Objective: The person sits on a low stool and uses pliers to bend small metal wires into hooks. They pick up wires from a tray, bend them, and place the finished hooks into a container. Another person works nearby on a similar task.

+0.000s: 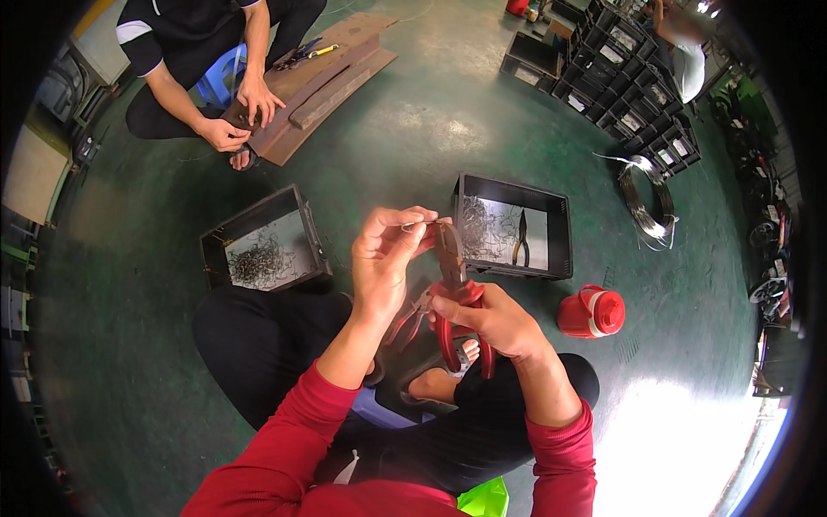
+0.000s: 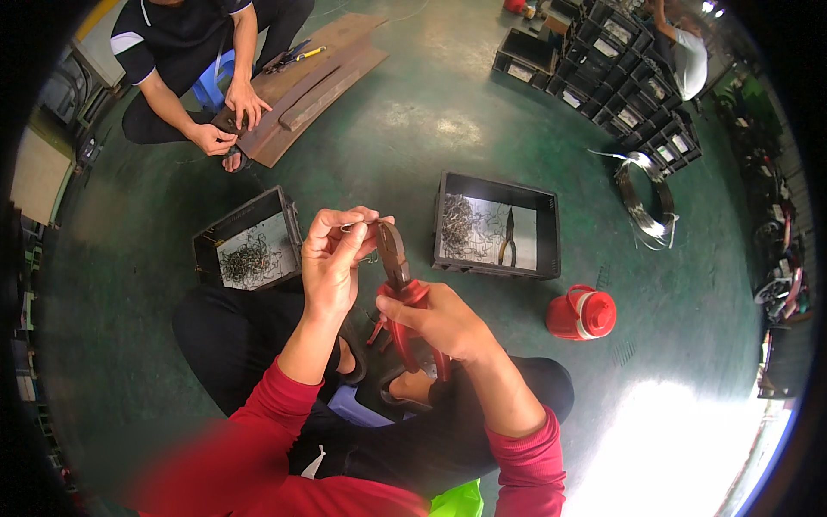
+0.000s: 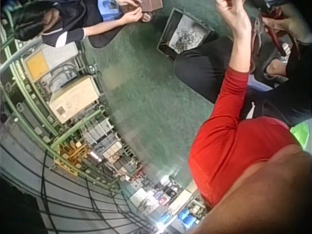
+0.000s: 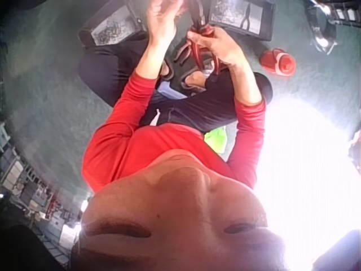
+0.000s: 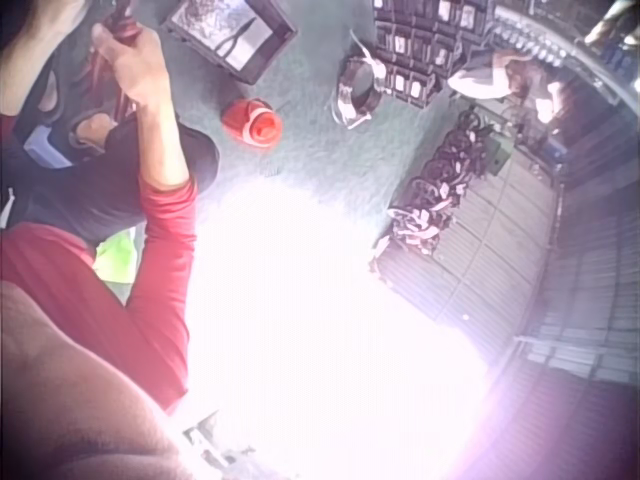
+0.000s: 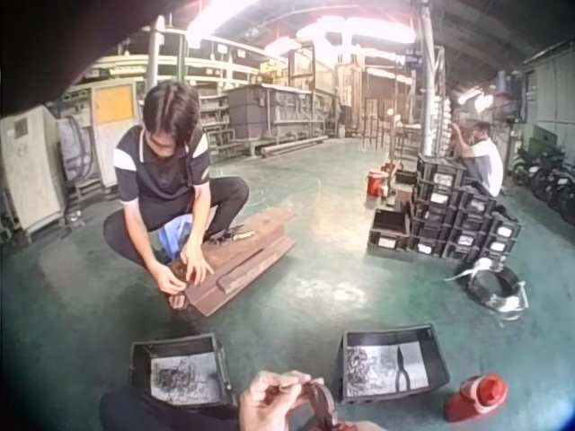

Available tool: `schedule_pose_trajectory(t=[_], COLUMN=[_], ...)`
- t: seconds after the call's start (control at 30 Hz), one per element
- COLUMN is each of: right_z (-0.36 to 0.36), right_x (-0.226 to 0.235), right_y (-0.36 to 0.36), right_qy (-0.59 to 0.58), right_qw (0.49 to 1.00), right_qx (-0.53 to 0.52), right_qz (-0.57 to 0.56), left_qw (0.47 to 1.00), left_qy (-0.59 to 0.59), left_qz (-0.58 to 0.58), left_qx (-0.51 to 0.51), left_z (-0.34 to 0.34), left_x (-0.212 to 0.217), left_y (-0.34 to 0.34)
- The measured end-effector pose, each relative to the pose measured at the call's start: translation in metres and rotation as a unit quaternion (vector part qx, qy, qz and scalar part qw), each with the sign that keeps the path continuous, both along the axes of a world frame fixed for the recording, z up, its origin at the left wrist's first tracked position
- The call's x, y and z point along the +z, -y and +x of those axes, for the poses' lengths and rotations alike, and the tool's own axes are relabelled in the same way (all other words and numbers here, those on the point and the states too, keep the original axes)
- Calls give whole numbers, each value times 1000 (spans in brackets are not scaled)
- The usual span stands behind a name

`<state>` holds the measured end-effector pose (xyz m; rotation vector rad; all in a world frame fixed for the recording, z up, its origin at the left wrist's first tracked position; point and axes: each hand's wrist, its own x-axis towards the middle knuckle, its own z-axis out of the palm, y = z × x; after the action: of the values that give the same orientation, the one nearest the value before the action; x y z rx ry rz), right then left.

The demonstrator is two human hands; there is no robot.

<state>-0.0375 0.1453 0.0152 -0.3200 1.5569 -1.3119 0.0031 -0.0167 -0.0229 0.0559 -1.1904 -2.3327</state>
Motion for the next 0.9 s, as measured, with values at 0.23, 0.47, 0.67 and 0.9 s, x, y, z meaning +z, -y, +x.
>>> schedule_pose_trajectory(t=[0.23, 0.47, 0.67, 0.9], right_z=[0, -4, -4, -2], right_x=[4, 5, 7, 5], right_y=[-1, 2, 2, 2], right_qy=[-19, -30, -37, -50], right_qw=[999, 999, 999, 998], right_qx=[-2, -4, -5, -4], right_qz=[34, 17, 25, 24], left_qw=[1000, 1000, 1000, 1000], left_qy=[1, -3, -7, -11], left_qz=[-1, 1, -6, -5], left_qx=[-3, -4, -1, -6], left_z=[-1, -5, -6, -6], left_x=[0, 1, -1, -4], left_y=[-1, 2, 2, 2])
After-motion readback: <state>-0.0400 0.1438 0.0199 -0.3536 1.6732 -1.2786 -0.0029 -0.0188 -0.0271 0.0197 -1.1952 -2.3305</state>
